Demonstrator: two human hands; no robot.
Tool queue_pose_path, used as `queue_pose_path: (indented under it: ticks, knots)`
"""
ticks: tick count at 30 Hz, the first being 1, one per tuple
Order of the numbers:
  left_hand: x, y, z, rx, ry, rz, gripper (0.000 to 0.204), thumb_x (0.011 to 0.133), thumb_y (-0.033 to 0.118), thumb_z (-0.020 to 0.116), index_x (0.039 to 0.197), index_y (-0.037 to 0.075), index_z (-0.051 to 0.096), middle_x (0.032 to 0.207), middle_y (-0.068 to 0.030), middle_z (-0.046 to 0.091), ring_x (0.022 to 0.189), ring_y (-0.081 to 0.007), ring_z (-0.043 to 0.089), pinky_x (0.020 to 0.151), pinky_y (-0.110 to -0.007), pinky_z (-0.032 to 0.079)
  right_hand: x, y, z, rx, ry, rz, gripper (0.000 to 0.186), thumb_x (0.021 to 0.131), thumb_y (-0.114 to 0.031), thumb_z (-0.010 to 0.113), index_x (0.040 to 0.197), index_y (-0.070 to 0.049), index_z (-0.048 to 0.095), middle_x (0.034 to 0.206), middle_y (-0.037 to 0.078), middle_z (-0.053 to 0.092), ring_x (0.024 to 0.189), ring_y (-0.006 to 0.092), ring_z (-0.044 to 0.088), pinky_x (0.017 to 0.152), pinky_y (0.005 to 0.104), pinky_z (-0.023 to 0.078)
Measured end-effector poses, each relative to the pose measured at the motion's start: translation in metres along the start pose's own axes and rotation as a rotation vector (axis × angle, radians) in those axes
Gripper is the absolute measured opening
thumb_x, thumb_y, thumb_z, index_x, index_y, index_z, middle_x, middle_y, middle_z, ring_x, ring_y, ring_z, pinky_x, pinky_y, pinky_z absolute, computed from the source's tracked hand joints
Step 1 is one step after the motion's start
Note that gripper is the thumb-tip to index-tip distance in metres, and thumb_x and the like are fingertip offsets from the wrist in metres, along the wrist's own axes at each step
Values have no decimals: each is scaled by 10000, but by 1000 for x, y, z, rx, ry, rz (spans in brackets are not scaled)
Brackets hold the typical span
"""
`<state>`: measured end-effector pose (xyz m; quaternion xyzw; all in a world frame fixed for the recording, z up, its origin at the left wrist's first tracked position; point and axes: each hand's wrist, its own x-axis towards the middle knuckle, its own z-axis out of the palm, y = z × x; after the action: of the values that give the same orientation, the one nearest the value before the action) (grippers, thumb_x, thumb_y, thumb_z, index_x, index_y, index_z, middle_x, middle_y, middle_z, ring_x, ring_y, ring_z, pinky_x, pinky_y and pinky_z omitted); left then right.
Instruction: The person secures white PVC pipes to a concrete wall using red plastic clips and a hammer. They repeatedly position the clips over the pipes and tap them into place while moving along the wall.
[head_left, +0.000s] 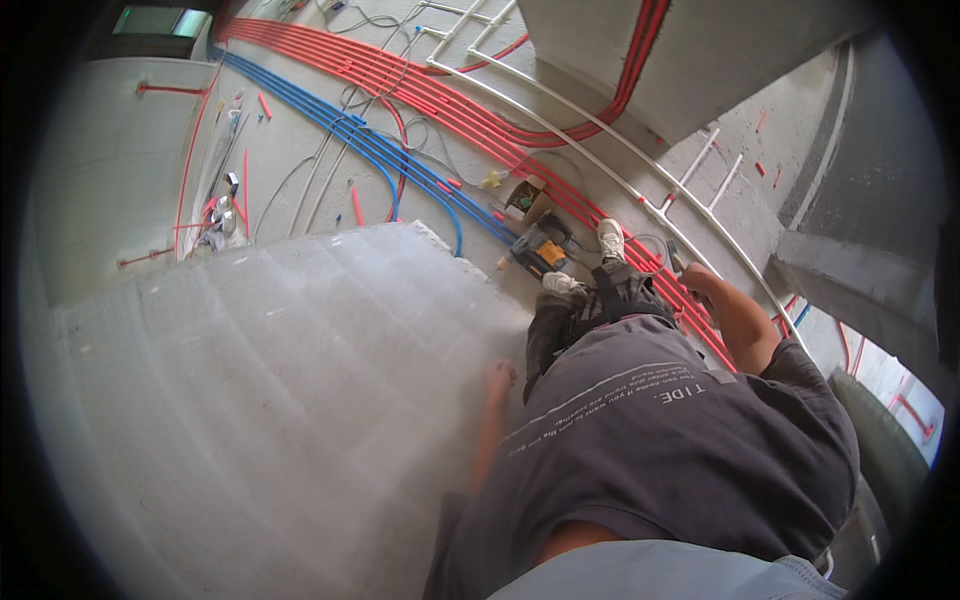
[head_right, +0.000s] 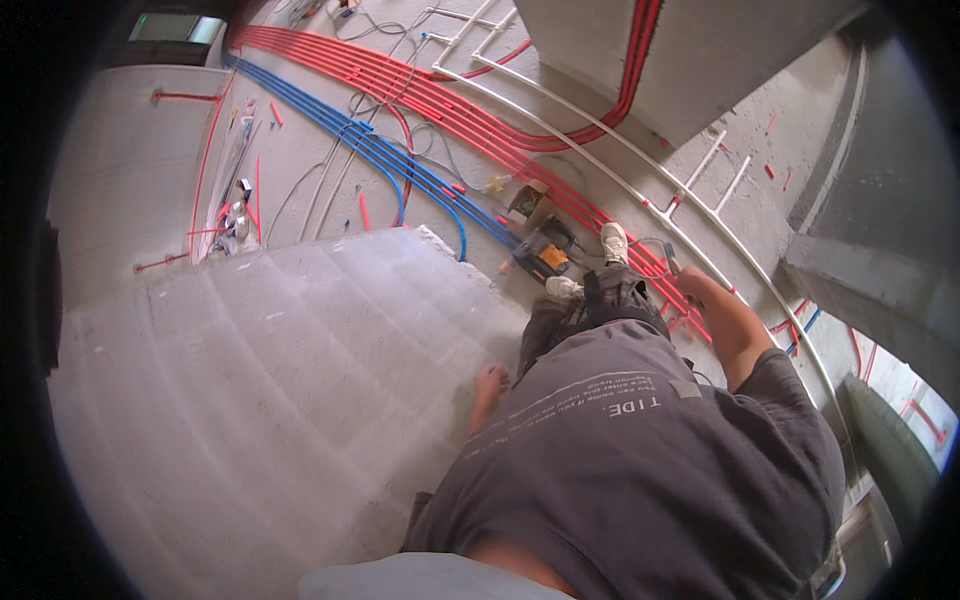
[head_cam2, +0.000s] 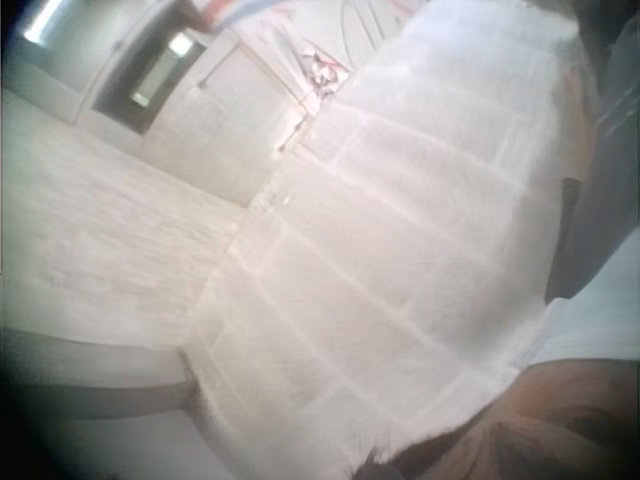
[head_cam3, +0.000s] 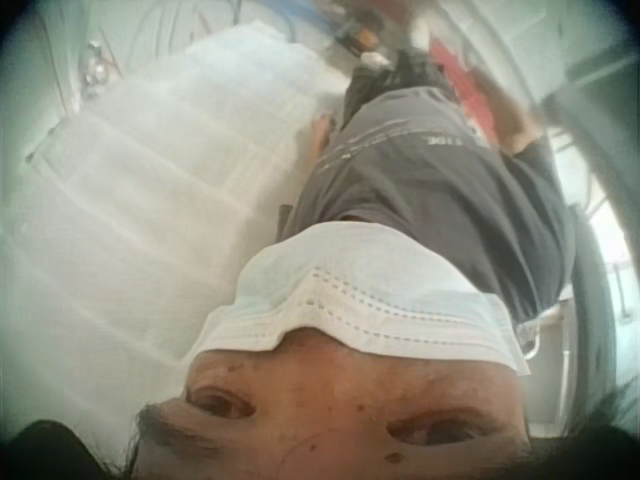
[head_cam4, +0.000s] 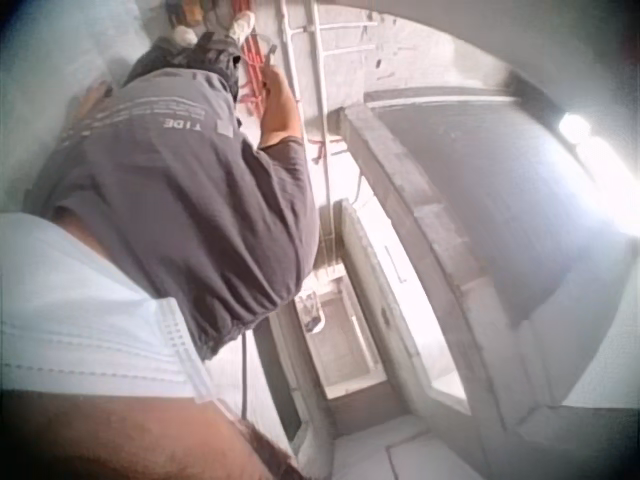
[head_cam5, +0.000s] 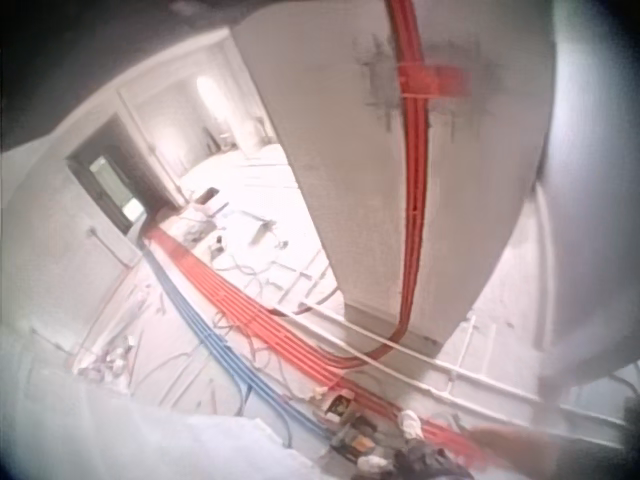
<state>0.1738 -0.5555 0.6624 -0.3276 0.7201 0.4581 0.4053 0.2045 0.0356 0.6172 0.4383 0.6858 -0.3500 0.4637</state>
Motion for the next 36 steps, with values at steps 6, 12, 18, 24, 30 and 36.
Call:
queue_pose_path:
  ticks: [6, 12, 18, 24, 30, 36]
  knots:
    - [41, 2, -21, -73, -15, -3, 261, 975, 254, 633, 1076, 15, 662, 852, -82, 663, 699, -177, 632, 578, -310, 499, -42, -20, 45, -272, 43, -126, 284, 884, -254, 654, 839, 21, 707, 704, 118, 644, 620, 249, 647, 565, 416, 486]
    - [51, 66, -26, -148, -3, 8, 308, 977, 274, 652, 1129, 7, 655, 876, -79, 666, 720, -182, 646, 605, -311, 504, -49, -47, 83, 143, -43, 146, 278, 875, -258, 674, 929, 9, 729, 842, 123, 699, 766, 228, 682, 624, 415, 514]
    - [119, 149, -55, -167, -44, 22, 312, 996, 276, 634, 1129, -6, 649, 904, -92, 686, 729, -168, 653, 616, -300, 515, 72, -33, 126, 197, 20, 212, 454, 881, -397, 717, 1063, 19, 726, 940, 145, 723, 901, 221, 687, 710, 413, 529]
    - [196, 245, -128, -176, 82, -35, 248, 996, 273, 642, 1020, 26, 645, 878, -77, 685, 724, -163, 656, 615, -302, 519, 102, -224, 80, -200, -205, 152, 249, 852, -221, 679, 974, -13, 740, 912, 137, 730, 829, 268, 727, 663, 428, 563]
    - [256, 358, -184, -96, 114, -210, 144, 987, 187, 649, 998, 43, 651, 826, -48, 664, 648, -149, 631, 533, -297, 496, 190, -428, -17, 219, -188, 97, 272, 861, -236, 655, 931, 18, 724, 778, 146, 643, 569, 217, 583, 522, 380, 476]
    - [282, 551, -247, -236, 175, -125, 198, 991, 166, 647, 1088, -7, 643, 830, -54, 660, 691, -126, 641, 568, -238, 495, 160, -700, -123, -65, -6, -75, 355, 983, -273, 618, 1073, 68, 657, 749, 170, 651, 594, 312, 664, 501, 489, 516]
